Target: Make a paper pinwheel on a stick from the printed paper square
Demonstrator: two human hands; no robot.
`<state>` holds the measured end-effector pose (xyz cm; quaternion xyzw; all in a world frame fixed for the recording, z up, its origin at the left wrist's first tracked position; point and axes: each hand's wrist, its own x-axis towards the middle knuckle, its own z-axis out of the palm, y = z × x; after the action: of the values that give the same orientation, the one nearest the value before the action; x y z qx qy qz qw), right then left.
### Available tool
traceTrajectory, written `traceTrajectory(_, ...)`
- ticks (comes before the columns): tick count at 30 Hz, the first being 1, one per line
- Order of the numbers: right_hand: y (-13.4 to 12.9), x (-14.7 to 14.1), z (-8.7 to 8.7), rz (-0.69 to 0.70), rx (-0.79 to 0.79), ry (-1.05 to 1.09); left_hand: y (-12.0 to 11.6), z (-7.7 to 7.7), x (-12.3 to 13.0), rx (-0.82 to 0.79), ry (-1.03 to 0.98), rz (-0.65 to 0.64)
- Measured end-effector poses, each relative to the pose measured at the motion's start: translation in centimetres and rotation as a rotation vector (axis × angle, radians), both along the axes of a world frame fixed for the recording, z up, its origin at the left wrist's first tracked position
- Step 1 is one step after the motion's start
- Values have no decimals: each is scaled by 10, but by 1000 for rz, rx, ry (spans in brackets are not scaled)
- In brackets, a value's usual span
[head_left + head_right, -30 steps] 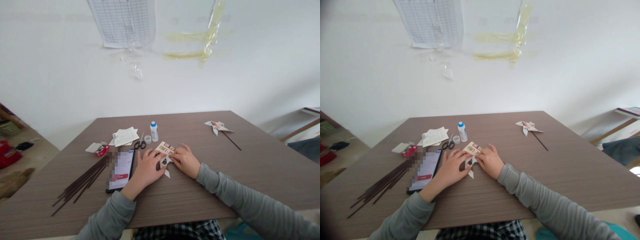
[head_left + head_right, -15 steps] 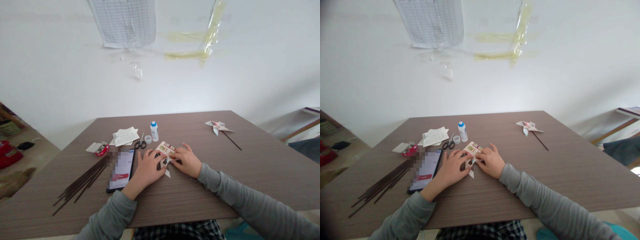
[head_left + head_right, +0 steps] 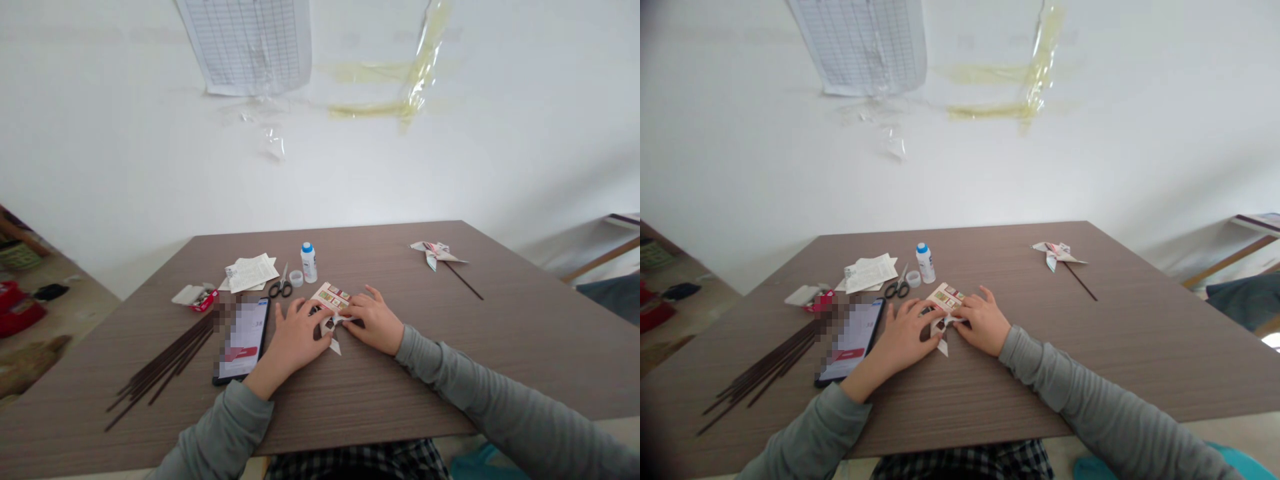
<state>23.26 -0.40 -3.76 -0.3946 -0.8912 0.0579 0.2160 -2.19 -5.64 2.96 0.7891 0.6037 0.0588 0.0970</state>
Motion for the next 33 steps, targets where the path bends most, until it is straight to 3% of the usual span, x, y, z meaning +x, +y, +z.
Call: traceTrajectory(33,0,0,0,-8,-13,21,3,-1,-1,-14,-25,-2)
